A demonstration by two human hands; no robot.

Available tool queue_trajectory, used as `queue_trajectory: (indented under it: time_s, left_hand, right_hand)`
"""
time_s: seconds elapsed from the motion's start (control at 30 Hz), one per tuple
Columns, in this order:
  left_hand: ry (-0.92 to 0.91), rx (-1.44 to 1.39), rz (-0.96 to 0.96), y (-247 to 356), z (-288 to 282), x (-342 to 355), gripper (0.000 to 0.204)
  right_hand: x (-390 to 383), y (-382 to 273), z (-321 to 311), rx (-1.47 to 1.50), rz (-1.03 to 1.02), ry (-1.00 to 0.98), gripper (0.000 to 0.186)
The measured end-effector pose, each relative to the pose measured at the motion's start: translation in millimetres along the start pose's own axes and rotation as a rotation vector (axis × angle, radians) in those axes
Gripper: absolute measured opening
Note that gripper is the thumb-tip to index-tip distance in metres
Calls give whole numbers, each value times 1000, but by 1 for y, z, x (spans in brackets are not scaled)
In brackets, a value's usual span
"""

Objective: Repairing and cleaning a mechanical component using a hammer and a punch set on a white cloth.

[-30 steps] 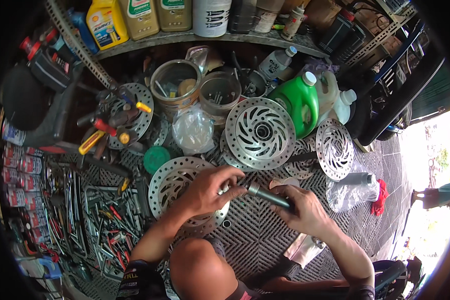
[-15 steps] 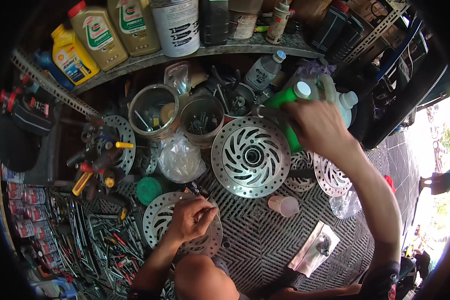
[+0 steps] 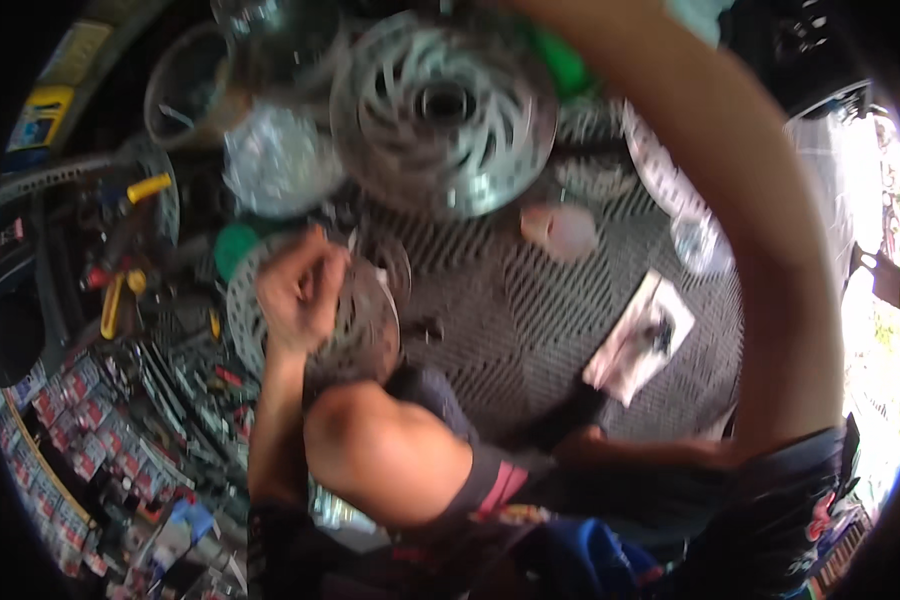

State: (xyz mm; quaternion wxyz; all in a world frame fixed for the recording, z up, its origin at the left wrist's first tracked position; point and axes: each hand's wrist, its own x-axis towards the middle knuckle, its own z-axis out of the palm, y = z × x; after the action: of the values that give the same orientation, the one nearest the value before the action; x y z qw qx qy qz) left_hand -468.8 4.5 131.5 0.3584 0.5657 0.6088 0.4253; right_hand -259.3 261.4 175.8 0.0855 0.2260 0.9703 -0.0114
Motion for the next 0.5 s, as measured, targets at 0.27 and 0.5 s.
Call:
queue_trajectory:
  time_s: [0.27,0.5]
  left_hand:
    - [42,-24,3,-2,3,-1,10]
    - [79,-143,-33,-1,30,-1,12]
  right_hand:
    - [-115,-79,5,737,-56,255,21]
    - [-203,-221,146,730,231,-487,76]
